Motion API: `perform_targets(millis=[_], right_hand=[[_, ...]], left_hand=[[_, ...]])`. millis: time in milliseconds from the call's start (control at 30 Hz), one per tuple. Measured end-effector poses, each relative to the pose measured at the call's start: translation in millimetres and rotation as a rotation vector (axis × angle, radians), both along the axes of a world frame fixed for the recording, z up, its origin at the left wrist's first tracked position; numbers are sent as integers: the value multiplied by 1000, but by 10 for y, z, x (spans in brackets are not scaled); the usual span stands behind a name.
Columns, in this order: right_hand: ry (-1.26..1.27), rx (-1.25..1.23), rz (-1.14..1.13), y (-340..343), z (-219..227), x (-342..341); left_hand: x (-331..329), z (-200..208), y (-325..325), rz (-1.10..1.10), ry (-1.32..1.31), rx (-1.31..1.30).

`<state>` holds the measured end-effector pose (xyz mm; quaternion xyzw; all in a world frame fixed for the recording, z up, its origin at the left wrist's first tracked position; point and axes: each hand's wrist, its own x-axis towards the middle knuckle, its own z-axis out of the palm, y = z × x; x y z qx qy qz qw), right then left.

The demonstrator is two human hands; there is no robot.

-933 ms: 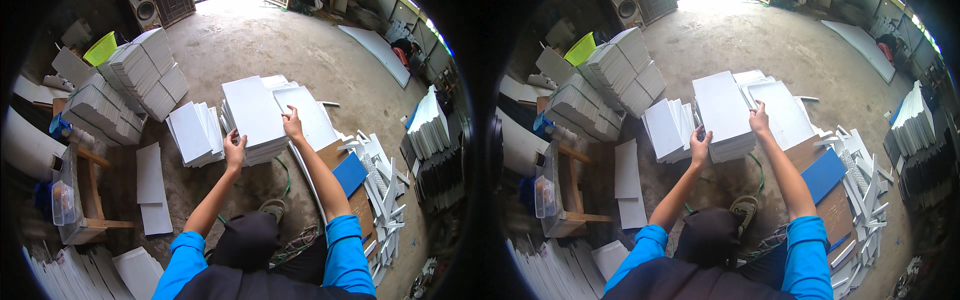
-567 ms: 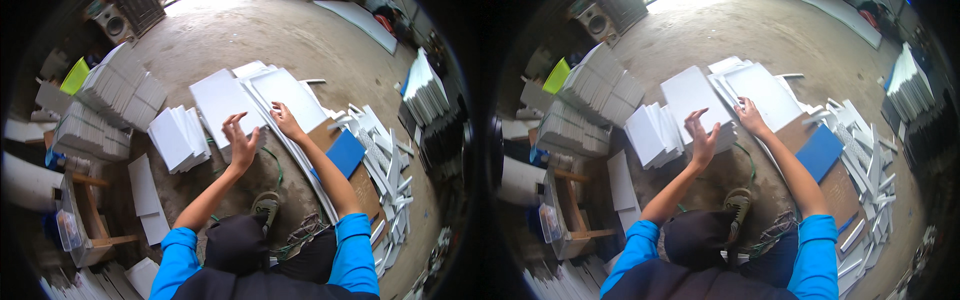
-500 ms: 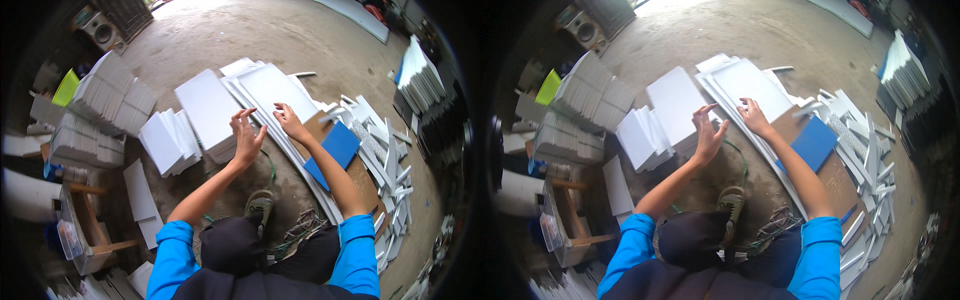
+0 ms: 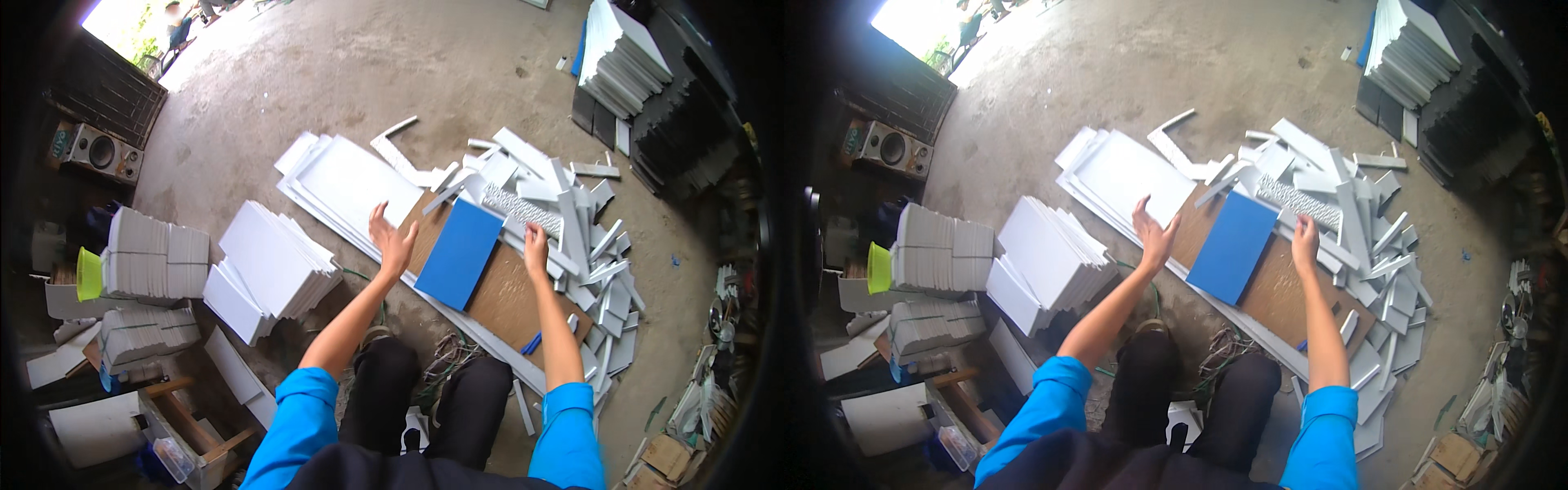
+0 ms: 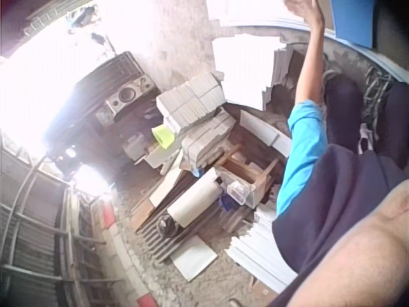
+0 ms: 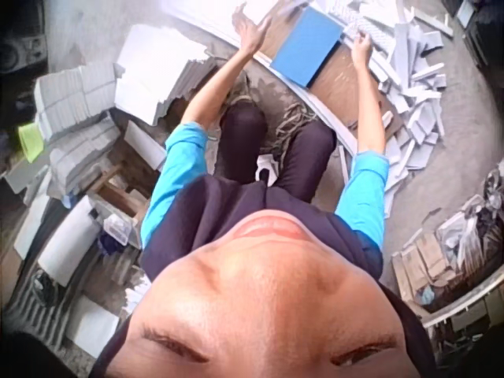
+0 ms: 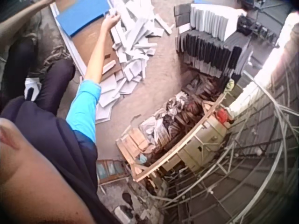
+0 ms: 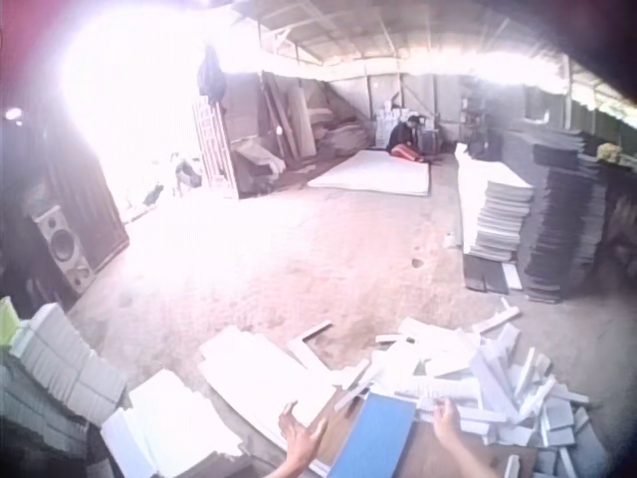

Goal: The person uses a blue rectangular template and a utility knife to cut white foam sheets. They repeatedly place the template on a sheet, trace the edges, and cut along the lines to produce smaller rectangular pieces.

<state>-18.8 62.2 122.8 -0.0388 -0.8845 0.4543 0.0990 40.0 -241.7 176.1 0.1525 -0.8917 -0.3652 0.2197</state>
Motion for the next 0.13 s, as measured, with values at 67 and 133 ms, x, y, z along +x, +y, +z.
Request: perform_targets(millis=[67,133], right_hand=[[-74,-5,-97,128,340,208],[-183,1,-235,506,516,476]], left_hand=[[163,208,-35,50,-41,45],[308,513,99,73,-120,55]])
